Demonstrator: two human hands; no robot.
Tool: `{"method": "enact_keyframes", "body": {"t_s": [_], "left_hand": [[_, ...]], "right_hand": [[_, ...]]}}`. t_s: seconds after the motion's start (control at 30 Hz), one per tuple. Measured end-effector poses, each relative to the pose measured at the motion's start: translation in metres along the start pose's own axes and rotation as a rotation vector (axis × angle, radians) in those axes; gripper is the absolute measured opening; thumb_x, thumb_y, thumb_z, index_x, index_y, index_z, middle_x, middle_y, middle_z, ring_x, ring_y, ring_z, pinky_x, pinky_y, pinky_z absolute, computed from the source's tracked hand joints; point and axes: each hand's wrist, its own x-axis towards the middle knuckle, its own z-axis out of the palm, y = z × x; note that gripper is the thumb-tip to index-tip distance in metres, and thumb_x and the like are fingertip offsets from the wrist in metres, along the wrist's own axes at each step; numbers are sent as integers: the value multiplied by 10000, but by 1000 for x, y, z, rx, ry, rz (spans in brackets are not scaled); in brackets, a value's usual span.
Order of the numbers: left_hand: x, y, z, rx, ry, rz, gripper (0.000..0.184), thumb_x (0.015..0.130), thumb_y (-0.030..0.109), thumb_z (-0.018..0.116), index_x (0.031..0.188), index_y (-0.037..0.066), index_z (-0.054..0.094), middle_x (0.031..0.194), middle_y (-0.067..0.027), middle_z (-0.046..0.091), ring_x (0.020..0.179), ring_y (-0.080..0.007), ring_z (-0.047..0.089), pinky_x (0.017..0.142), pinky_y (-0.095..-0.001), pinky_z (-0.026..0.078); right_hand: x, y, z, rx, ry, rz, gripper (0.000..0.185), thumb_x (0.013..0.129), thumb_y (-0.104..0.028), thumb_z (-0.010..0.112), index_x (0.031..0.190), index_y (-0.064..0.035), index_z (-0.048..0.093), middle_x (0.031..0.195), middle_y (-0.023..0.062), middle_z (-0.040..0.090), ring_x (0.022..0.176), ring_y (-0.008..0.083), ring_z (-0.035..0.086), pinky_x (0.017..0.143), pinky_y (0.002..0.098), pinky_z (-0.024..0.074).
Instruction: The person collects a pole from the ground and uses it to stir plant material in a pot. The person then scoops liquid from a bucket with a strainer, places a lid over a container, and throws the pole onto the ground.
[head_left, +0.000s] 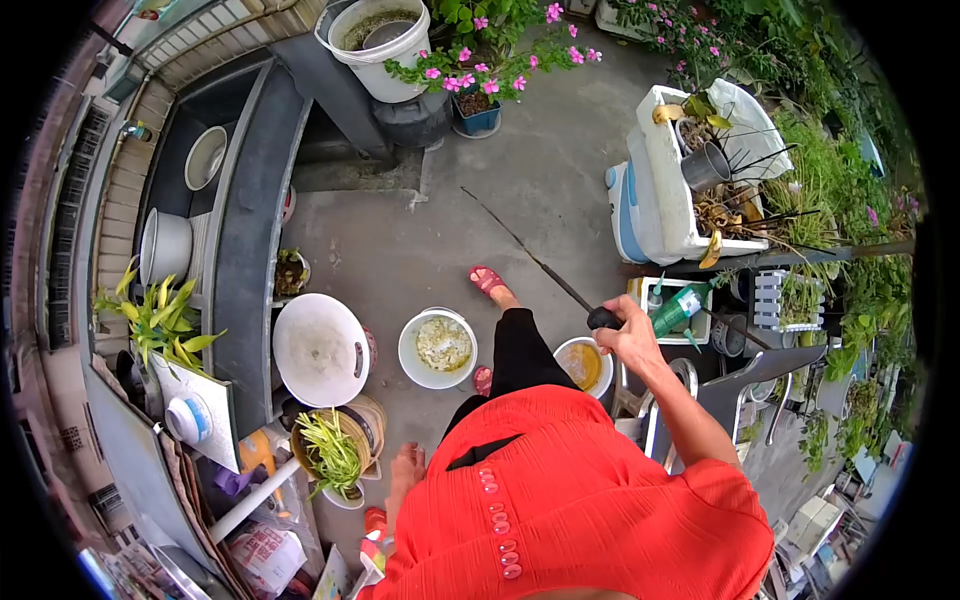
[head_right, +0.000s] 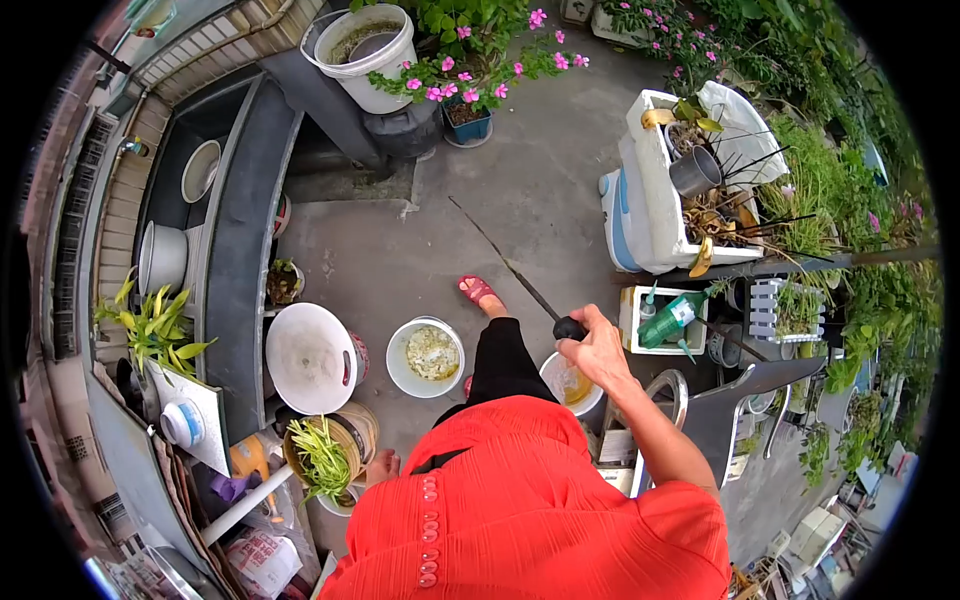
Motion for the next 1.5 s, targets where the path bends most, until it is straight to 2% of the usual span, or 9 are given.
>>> {"method": "enact_keyframes", "body": {"t_s": [0.17,0.33,0.43,0.63,0.83,1.13,1.27,1.43,1.5], "left_hand": [[48,64,3,-86,79,-166,292,811,223,522,1005,5,540,811,-184,619,756,-301,612,679,-372,478],[90,172,-36,-266,151,-242,291,824,208,523,1021,-5,537,824,-192,615,772,-294,610,685,-351,482],[122,212,-57,-449,220,-297,287,844,199,503,1044,-5,532,857,-185,615,787,-252,614,696,-324,482],[133,243,-49,-498,281,-452,279,835,188,513,1029,-11,536,865,-187,615,777,-244,616,685,-315,490],[127,261,-47,-542,299,-641,275,828,187,519,1013,-15,547,842,-188,616,768,-250,618,680,-317,493],[142,277,-57,-705,376,-741,273,838,181,506,1018,-22,535,825,-180,619,733,-236,621,649,-309,496],[141,284,-66,-728,357,-818,269,847,188,497,1027,-10,528,823,-175,620,726,-228,620,643,-311,495],[128,281,-53,-681,352,-850,257,842,189,498,1016,3,530,825,-197,614,731,-277,620,652,-331,493],[128,278,-47,-685,337,-858,254,840,188,498,1013,4,528,826,-201,613,738,-290,618,662,-341,492]], "right_hand": [[146,-76,26,79,-167,-38,443,604,-65,592,998,93,463,713,147,595,498,151,561,514,270,441],[291,-185,100,-292,-350,-142,436,629,-96,576,1024,66,492,814,196,580,581,232,588,614,322,469],[380,-214,163,-492,-262,-666,391,645,-122,570,995,48,528,945,229,514,722,301,583,688,365,474],[494,-297,281,-658,-453,-884,308,617,-83,561,890,52,519,945,285,453,765,408,552,702,445,480],[555,-372,378,-768,-351,-1158,308,608,-71,567,858,71,456,844,275,501,742,437,560,674,448,500],[612,-428,453,-700,-332,-958,383,672,-175,617,909,68,440,872,321,552,833,443,551,731,449,464],[649,-406,473,-904,-465,-757,460,639,-167,689,1031,11,528,1008,236,558,1000,357,515,838,407,422],[673,-399,498,-906,-411,-728,517,654,-224,680,1092,-14,506,1046,223,548,1003,351,514,855,392,418],[668,-415,504,-860,-399,-702,504,662,-240,689,1072,-1,519,988,206,580,857,321,592,757,376,467]]}}
